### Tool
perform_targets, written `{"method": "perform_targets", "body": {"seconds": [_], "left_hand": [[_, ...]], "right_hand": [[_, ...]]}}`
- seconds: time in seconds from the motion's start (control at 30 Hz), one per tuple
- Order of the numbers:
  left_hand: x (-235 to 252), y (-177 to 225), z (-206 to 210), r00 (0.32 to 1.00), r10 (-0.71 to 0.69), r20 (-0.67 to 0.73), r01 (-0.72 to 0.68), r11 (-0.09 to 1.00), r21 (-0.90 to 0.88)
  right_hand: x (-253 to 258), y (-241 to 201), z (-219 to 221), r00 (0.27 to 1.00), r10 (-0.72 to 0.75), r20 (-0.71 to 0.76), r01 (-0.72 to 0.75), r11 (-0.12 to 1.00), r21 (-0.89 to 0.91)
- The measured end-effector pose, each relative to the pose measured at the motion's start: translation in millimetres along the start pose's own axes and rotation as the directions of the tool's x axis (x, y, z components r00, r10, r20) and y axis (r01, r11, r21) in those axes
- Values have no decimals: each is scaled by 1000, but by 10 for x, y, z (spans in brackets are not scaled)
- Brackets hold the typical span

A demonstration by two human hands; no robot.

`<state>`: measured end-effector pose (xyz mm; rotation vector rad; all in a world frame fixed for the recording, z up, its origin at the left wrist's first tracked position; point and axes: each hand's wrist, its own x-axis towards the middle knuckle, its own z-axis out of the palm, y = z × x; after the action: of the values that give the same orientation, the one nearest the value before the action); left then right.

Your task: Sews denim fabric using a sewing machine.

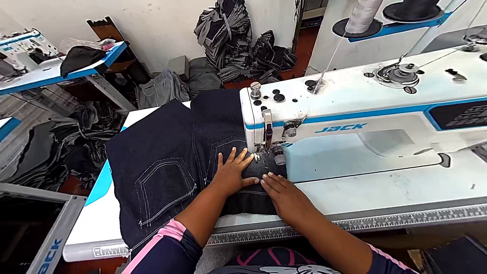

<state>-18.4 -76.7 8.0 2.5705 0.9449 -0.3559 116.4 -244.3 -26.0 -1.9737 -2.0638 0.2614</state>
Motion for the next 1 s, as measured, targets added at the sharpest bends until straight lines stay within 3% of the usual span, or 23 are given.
{"method": "perform_targets", "body": {"seconds": [0.1, 0.2, 0.3, 0.43, 0.6, 0.7, 0.87, 1.0], "left_hand": [[106, -25, -82, 1000, -6, -7, 6, 1000, 17], [231, -78, -144, 1000, -7, -20, 7, 1000, 26], [349, -130, -193, 999, -6, -40, 7, 1000, 24], [472, -169, -270, 997, -8, -78, 9, 1000, 16], [542, -165, -350, 998, -31, -60, 33, 999, 21], [528, -129, -295, 990, -85, -108, 85, 996, -10], [359, 116, -65, 922, -311, -231, 300, 950, -84], [300, 103, 32, 943, -278, -181, 270, 960, -72]], "right_hand": [[117, 28, -44, 996, 42, 82, -42, 999, -10], [182, 70, 3, 1000, 26, 9, -25, 999, -20], [235, 75, -18, 998, 58, 30, -58, 998, -13], [275, 120, 77, 994, 51, -101, -53, 999, -11], [291, 111, 64, 991, 73, -114, -73, 997, 6], [277, 132, 83, 987, 71, -146, -68, 997, 22], [300, 155, 70, 988, 105, -114, -103, 994, 29], [256, 75, 74, 987, 140, -77, -141, 990, -10]]}}
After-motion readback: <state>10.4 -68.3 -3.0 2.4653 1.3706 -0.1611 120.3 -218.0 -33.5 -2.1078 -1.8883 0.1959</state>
